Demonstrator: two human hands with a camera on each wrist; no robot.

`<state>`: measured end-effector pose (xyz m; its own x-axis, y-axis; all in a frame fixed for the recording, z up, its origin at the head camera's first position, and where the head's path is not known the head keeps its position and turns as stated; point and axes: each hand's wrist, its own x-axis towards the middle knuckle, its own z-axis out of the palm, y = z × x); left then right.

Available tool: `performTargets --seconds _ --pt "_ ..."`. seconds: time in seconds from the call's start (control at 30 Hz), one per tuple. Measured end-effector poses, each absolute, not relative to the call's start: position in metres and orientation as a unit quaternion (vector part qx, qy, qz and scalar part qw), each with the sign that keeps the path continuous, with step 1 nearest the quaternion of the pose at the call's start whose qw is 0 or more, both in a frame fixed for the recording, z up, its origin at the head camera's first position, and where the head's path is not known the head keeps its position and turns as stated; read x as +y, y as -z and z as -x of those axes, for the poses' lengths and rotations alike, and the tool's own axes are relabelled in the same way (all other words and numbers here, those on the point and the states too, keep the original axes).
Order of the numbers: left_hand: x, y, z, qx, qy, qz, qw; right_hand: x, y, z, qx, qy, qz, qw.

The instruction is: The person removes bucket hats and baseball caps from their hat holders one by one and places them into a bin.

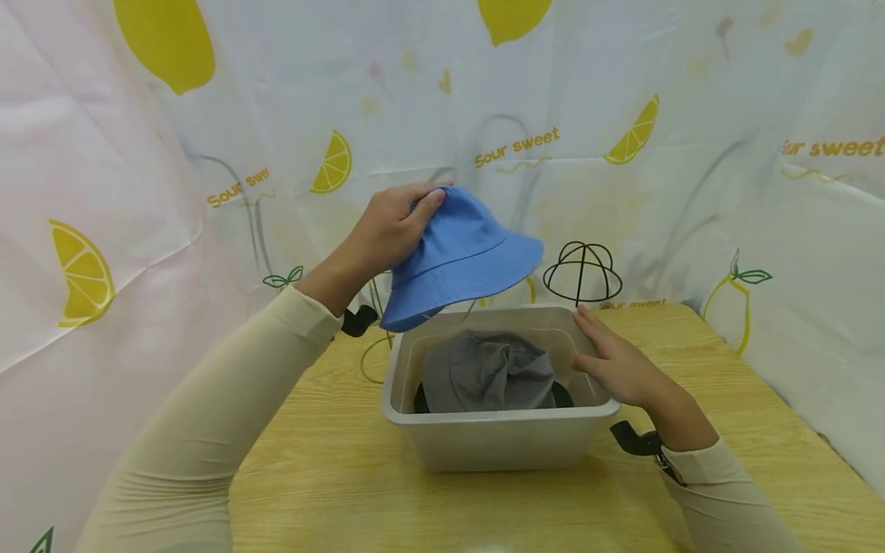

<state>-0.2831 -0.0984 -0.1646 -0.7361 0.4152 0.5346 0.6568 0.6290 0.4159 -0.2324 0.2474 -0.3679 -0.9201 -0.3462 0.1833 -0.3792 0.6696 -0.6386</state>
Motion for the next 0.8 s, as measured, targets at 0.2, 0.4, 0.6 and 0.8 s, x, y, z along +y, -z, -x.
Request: performTargets --seconds 0.2,0.4,0.6,0.8 --pt "-0.088 0.172 0.276 -0.884 0.299 0.316 0.170 0.248 0.366 0.233 -0.914 -0.356 -0.195 0.021" --pt "-0.082 0.183 0.270 -0.883 0.305 0.327 0.143 0.247 0.368 0.234 -0.914 -0.358 -0.192 0.018" --pt "-0.075 0.194 0.266 -0.884 0.305 0.333 0.118 0.247 0.368 0.234 -0.914 -0.358 -0.190 0.022" --pt "-0.070 0.202 0.268 -0.884 0.311 0.338 0.092 0.249 0.370 0.236 -0.911 -0.363 -0.195 0.025"
